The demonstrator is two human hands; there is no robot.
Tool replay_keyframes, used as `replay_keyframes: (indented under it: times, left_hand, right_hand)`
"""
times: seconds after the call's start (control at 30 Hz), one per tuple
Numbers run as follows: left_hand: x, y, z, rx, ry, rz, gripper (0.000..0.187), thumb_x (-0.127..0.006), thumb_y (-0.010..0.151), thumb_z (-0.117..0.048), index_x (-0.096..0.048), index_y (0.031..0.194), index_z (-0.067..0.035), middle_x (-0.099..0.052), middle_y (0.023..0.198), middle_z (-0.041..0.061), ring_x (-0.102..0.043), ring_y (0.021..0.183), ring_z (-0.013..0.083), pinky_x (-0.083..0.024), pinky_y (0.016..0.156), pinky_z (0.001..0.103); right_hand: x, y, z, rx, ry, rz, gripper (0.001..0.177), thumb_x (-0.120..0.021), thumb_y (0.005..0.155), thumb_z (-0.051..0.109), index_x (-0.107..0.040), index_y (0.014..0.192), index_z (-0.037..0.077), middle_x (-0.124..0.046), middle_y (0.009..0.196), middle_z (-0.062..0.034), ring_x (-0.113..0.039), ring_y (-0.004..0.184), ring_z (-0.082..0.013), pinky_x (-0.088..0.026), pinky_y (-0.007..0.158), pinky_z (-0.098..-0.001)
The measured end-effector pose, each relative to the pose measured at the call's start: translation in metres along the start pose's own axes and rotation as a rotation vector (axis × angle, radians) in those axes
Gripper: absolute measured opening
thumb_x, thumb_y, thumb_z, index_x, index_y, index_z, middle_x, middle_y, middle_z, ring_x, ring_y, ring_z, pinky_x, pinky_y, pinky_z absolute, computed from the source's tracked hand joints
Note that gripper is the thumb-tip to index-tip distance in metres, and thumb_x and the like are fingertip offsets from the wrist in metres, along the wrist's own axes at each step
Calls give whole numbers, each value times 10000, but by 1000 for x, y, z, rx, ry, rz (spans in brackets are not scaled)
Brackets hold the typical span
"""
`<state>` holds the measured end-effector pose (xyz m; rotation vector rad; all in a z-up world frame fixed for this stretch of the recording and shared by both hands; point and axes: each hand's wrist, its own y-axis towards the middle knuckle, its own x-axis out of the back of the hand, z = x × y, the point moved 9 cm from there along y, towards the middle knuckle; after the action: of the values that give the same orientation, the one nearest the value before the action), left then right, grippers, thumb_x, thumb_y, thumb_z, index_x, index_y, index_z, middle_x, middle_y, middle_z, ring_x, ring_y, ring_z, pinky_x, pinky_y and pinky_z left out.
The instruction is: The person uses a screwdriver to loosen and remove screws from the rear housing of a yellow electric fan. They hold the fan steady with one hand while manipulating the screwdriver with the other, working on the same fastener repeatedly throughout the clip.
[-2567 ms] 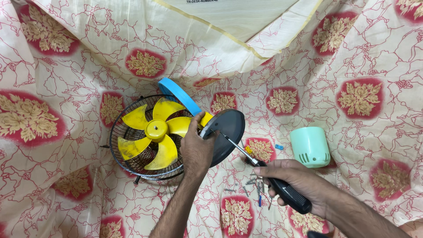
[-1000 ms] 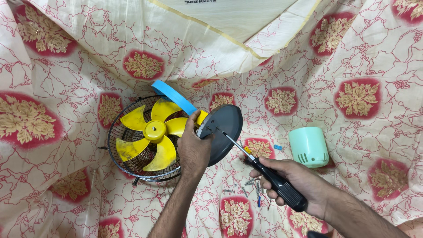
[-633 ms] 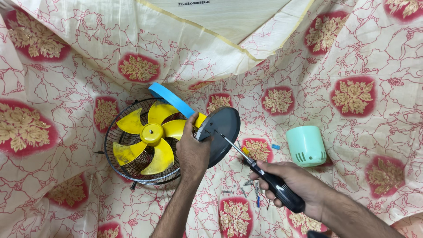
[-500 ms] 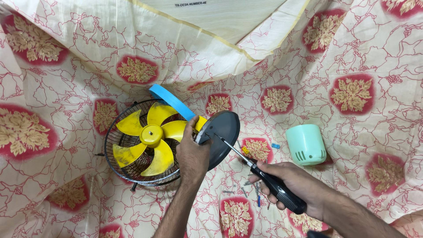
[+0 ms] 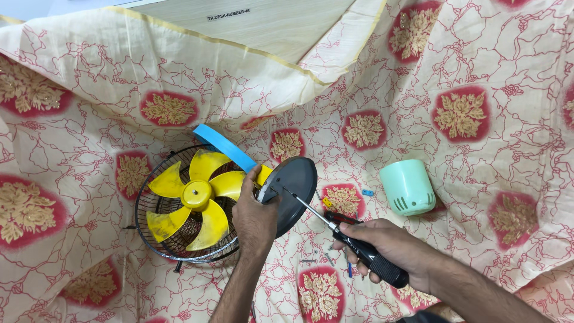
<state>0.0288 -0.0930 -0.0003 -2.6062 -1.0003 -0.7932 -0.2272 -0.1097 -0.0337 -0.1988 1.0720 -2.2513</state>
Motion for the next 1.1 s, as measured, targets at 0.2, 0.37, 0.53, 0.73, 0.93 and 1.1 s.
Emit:
replay_keyframes:
  times: [0.2,0.37,0.53,0.73,0.93,1.1]
  left_hand:
    - [-9,-1,-2,25,7,19,746,-812,803,-167,-496,1473,-252,-752,1160,149,-744,1074,246,-563,965,397]
    - [-15,0,-7,32,40,39,748,-810,801,-155,-496,1472,-257,-758,1149,142,-751,1060,242,-568,957,399]
    - [-23,2,-7,44,51,60,727,-791,819,-146,-500,1476,-257,-759,1139,151,-752,1054,250,-575,952,402]
    - [-35,1,-3,-30,-52,48,678,-753,848,-117,-505,1477,-175,-764,1155,149,-753,1079,223,-567,958,378]
    - [-50,0,10,-7,-129,97,654,-740,864,-120,-515,1475,-177,-730,1258,127,-705,1175,196,-526,1020,367]
    - [-53,2,15,8,-162,108,636,-732,884,-131,-507,1478,-180,-718,1290,107,-696,1190,175,-520,1033,354]
  right_hand:
    - [19,4,15,174,-352,-192,370,-786,837,365,-685,1017,59,-686,713,-25,-614,543,-93,-498,424,-262]
    - [24,4,9,84,-169,-84,414,-662,935,405,-673,985,-6,-705,703,-50,-643,536,-118,-498,435,-259]
    - [26,3,11,46,-107,-47,414,-644,935,422,-695,998,16,-682,686,-44,-612,516,-109,-473,417,-257]
    - [42,10,17,100,-338,-197,339,-796,882,331,-668,1016,47,-699,741,-35,-630,558,-102,-495,432,-273]
    - [51,19,-2,17,-141,-88,389,-654,956,392,-743,1003,16,-680,707,-48,-609,528,-111,-478,428,-257]
    - [52,18,2,25,-226,-121,365,-715,925,390,-742,1023,40,-710,742,-33,-607,534,-94,-467,433,-260]
